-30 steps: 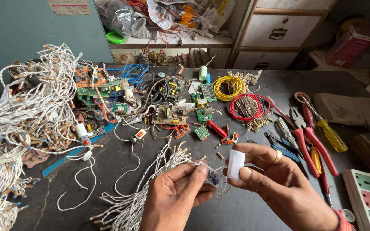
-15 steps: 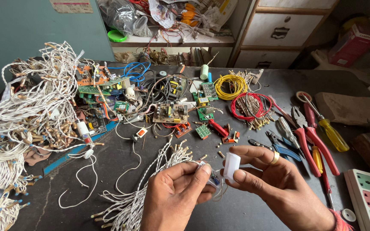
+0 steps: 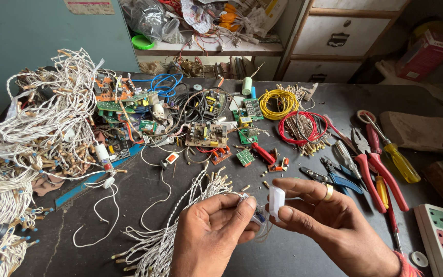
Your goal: The person untangles a bundle of white wires with small LED bulbs, twists the wire ends together, and uses pliers to strip the insulation. They then insert the stripped wires into a small white plastic connector housing and close it.
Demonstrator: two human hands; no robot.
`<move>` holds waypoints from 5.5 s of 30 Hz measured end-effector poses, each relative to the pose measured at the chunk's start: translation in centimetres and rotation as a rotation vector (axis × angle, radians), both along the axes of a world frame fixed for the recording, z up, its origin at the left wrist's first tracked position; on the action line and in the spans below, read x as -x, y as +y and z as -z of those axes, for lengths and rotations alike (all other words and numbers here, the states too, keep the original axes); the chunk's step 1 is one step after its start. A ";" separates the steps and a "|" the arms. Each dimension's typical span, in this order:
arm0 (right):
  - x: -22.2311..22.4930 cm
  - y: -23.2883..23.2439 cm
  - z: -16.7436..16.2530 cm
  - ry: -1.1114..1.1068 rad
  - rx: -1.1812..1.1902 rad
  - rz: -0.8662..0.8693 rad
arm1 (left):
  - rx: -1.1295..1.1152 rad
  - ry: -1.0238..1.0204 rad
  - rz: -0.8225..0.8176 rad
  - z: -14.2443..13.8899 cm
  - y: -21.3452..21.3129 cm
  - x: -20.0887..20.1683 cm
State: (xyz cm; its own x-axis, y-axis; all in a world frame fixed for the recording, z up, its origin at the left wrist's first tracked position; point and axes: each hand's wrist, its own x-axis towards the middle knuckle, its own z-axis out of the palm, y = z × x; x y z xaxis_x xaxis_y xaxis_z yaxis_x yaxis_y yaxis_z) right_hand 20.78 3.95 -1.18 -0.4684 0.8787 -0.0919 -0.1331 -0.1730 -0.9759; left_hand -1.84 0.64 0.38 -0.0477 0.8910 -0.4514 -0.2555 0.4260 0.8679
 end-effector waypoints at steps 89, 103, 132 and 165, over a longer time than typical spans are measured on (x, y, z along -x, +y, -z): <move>2.9 -1.4 2.2 -0.005 -0.305 0.279 | -0.416 -0.022 0.002 3.8 0.1 -1.2; 3.6 -1.8 1.6 0.026 -0.270 0.323 | -0.334 0.070 0.089 1.8 -0.1 -0.2; 3.7 -2.0 0.3 -0.364 -0.595 0.290 | -0.452 -0.023 0.065 3.3 -0.1 -0.5; -0.5 0.8 -0.8 -0.377 0.240 -0.071 | -0.076 -0.051 -0.258 2.4 0.6 -0.7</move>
State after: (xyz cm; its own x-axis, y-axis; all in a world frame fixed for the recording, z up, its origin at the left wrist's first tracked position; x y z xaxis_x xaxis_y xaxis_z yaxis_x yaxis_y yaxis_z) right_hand 21.24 4.77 -0.36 -0.4214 0.7788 -0.4646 0.2442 -0.3959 -0.8852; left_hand -1.16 1.19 -2.04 -0.2570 0.8836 -0.3914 -0.3911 0.2753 0.8782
